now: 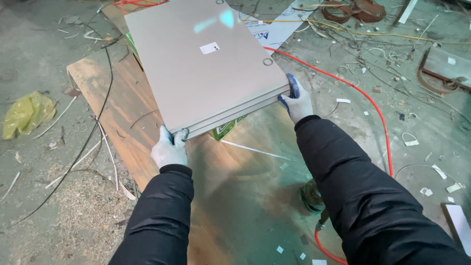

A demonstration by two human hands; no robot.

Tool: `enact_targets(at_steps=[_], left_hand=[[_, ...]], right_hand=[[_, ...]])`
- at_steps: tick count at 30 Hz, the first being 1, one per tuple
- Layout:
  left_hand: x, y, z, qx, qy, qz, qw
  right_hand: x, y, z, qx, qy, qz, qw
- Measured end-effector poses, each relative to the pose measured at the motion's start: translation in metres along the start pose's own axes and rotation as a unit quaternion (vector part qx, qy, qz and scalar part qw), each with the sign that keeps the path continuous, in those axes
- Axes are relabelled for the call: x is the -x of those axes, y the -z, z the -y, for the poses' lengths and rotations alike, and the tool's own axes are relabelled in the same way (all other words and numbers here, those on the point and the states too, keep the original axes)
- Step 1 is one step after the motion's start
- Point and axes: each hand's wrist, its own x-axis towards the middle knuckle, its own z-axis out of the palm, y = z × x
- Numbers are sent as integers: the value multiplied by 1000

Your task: Applying edge banding to wooden panels by spraying adhesive on the edges and then manually pressing the banding tape onto them.

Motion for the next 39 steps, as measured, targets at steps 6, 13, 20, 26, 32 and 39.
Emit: enact_targets(at_steps=[6,13,20,26,32,39], left_hand=[[-10,-16,15,46,-11,-46,998],[-21,-32,30,56,-14,-78,995],[-29,-52,46,49,-58,-131,988],[-22,-53,44,48,-75,-154,984],[-21,-57,50,31,-70,-153,985],[-32,-69,56,36,-64,-162,984]], right_hand=[[6,-6,3,18,-7,-16,1000],[10,-13,12,38,-8,-22,999],[9,-12,7,35,13,-37,999],[5,-12,-4,30,28,-43,998],[8,-17,6,20,-3,-58,998],[6,-13,2,23,10,-61,998]])
